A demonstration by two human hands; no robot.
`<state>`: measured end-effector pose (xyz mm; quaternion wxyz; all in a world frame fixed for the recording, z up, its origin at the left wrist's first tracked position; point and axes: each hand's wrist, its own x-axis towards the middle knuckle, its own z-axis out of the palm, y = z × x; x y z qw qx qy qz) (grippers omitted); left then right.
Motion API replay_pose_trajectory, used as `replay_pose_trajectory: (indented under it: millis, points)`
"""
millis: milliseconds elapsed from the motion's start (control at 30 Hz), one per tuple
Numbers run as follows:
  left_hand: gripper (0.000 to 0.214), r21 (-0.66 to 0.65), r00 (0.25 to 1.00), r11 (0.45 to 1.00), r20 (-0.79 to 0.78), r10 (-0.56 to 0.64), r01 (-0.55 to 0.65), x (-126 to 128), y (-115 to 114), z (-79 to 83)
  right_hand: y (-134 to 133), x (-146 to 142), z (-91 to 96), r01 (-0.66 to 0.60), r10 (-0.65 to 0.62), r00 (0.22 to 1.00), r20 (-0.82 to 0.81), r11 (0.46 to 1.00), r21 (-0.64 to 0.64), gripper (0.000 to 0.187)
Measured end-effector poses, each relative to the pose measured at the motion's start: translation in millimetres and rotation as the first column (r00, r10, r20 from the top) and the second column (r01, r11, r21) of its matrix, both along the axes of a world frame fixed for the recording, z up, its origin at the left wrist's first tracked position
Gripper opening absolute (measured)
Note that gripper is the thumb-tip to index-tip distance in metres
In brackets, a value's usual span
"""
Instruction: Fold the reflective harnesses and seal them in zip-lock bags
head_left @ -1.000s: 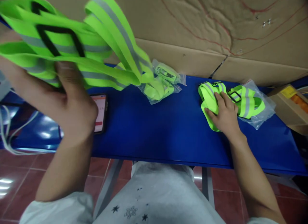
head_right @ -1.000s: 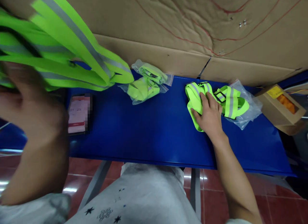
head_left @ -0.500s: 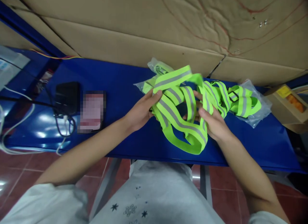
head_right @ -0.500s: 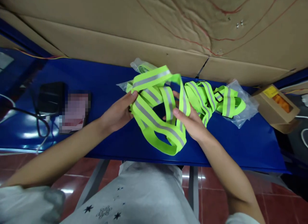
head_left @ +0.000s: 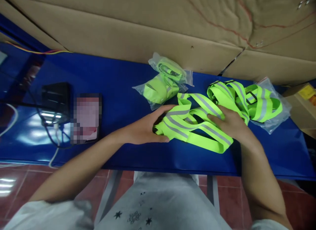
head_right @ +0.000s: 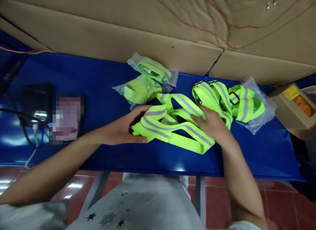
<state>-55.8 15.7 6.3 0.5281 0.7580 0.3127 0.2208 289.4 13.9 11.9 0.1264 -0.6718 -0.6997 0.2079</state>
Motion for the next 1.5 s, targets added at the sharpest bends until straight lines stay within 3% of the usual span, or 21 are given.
replay_pose_trajectory:
  millis: [100,200,267,367,467,533,667,800,900,967,1067,1133,1233,1400,1500]
  points:
    - [0.090,0.266,0.976,0.963,-0.197,0.094,-0.039,1,-4,-1.8,-3,13,8.8,0.021,-0.021,0.973,0.230,1.000,0.006,0.044]
    - [0.074,0.637,0.915,0.771,-0.299,0.272,-0.022,5,-10,-7.7,-15,8,16.2,-0.052,0.004,0.917,0.398,0.992,0.111,0.055]
    - [0.064,0.732,0.919,0.681,-0.251,0.304,-0.025,8,-12,-12.7,-28,-2,18.0,-0.169,0.058,0.907,0.416,0.958,0.233,0.071]
    - [0.056,0.716,0.960,0.698,-0.174,0.221,-0.031,13,-12,-19.1,-51,-21,15.8,-0.328,0.186,0.903,0.388,0.881,0.341,0.080]
    - [0.056,0.654,0.983,0.754,-0.172,0.070,0.060,15,-9,-22.3,-71,-32,6.5,-0.517,0.451,0.843,0.292,0.830,0.210,0.079]
    - [0.057,0.624,0.976,0.764,-0.213,-0.039,0.166,17,-8,-22.7,-76,-33,-2.8,-0.600,0.560,0.791,0.246,0.789,0.132,0.077]
    - [0.065,0.656,0.937,0.686,-0.328,-0.118,0.316,19,-11,-22.1,-57,-25,-18.2,-0.656,0.627,0.754,0.195,0.734,0.176,0.058]
    - [0.069,0.713,0.971,0.664,-0.219,-0.096,0.226,14,-10,-22.2,-23,-23,-24.8,-0.653,0.658,0.744,0.117,0.678,0.338,0.035]
    - [0.047,0.706,0.997,0.704,-0.023,-0.080,0.073,7,-6,-22.3,-11,-26,-27.3,-0.603,0.634,0.769,0.076,0.681,0.417,0.023]
    - [0.038,0.674,0.995,0.736,0.098,-0.004,-0.063,4,-4,-22.6,-11,-26,-27.6,-0.566,0.614,0.788,0.044,0.695,0.443,0.019]
    - [0.032,0.615,0.989,0.775,0.062,0.133,-0.143,2,-1,-24.4,-14,-24,-26.0,-0.523,0.586,0.810,-0.004,0.726,0.446,0.019]
    - [0.029,0.610,0.989,0.785,-0.016,0.150,-0.109,3,3,-25.8,-15,-22,-24.7,-0.499,0.569,0.822,-0.036,0.748,0.438,0.022]
    - [0.018,0.665,0.998,0.747,-0.049,0.044,0.000,3,6,-26.1,-15,-22,-24.8,-0.496,0.560,0.828,-0.032,0.758,0.424,0.022]
    - [0.039,0.690,0.944,0.655,-0.308,-0.122,0.310,6,-1,-22.5,-15,-28,-26.9,-0.512,0.552,0.833,0.014,0.763,0.393,0.019]
    - [0.052,0.665,0.919,0.657,-0.380,-0.109,0.353,9,-6,-23.3,-17,-31,-26.1,-0.520,0.553,0.833,0.036,0.758,0.393,0.017]
